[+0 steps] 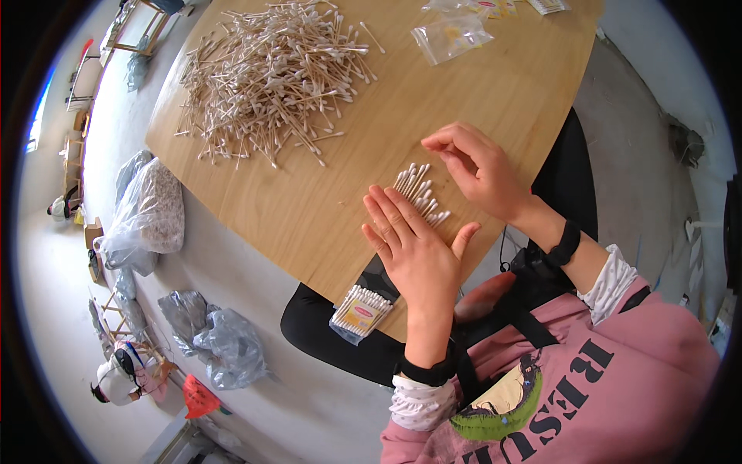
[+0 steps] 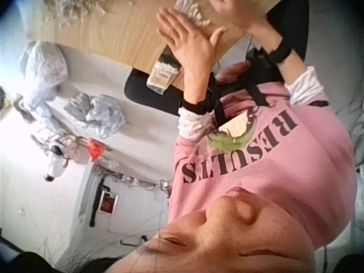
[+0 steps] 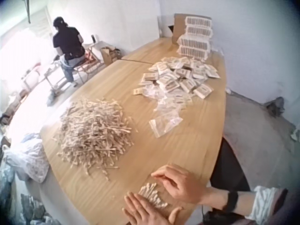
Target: Arranging cotton swabs in a row and packaging them into small plastic bags.
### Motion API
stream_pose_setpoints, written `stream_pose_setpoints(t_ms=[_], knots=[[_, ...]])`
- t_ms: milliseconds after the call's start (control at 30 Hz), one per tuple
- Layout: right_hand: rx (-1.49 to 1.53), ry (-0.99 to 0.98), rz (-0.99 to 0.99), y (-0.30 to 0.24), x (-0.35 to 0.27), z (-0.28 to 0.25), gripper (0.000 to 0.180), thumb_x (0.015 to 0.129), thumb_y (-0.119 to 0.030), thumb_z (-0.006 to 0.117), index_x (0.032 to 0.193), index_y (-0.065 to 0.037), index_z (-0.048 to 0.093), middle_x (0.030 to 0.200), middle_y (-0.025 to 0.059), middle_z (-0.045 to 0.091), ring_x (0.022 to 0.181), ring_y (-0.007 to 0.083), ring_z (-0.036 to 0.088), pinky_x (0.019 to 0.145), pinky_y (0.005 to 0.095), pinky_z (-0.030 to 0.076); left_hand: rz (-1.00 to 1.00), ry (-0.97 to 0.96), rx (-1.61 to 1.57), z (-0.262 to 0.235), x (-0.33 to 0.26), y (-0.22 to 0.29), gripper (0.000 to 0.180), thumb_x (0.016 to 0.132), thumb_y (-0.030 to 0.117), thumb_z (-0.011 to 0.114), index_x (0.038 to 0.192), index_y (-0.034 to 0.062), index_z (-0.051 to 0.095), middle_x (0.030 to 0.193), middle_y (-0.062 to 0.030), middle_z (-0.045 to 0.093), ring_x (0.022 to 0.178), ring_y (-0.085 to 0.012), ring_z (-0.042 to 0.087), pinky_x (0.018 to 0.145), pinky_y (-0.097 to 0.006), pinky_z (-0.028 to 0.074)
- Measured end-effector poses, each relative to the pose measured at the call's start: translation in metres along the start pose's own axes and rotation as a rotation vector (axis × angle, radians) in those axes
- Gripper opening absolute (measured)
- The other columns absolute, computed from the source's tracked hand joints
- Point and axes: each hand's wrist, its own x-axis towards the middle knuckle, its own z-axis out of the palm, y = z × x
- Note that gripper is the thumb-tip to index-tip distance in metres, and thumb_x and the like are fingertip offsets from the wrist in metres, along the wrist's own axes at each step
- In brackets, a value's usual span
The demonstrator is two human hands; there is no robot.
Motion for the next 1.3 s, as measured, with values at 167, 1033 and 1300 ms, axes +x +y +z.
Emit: stream_pose_setpoints(t_ms=[167,1033,1300], knots=[[0.369,-0.069,0.149,-0.004,0.011,0.006,0.028,0.104,-0.019,0.052,0.128,-0.006,0.059,0.124,0.0071,0.063,0.115,0.0169,0.059,0.099,0.0299,0.047,-0.211,0.34,-0.657,-0.002,-0.014,-0.013,0.091,0.099,0.062,0.04,0.155,-0.0073,0.019,0.164,-0.0227,0.018,0.154,-0.0351,0.009,0.123,-0.047,0.007],[0.603,-0.134,0.203,-0.017,-0.003,0.03,0.078,0.101,-0.062,0.036,0.141,0.004,0.044,0.144,0.0158,0.049,0.14,0.0241,0.042,0.119,0.0388,0.027,-0.333,0.58,-1.546,0.0,0.008,-0.012,0.088,0.1,0.068,0.027,0.159,0.0043,0.011,0.164,-0.0213,0.017,0.154,-0.0306,0.012,0.124,-0.045,0.004],[0.675,-0.132,0.222,-0.026,-0.034,0.036,0.083,0.099,-0.063,0.04,0.147,0.004,0.034,0.152,0.0219,0.039,0.147,0.0305,0.032,0.123,0.0429,0.02,-0.315,0.672,-1.592,0.01,-0.003,0.011,0.074,0.106,0.057,0.025,0.158,0.0051,0.017,0.162,-0.0194,0.024,0.153,-0.0283,0.018,0.124,-0.042,0.011]])
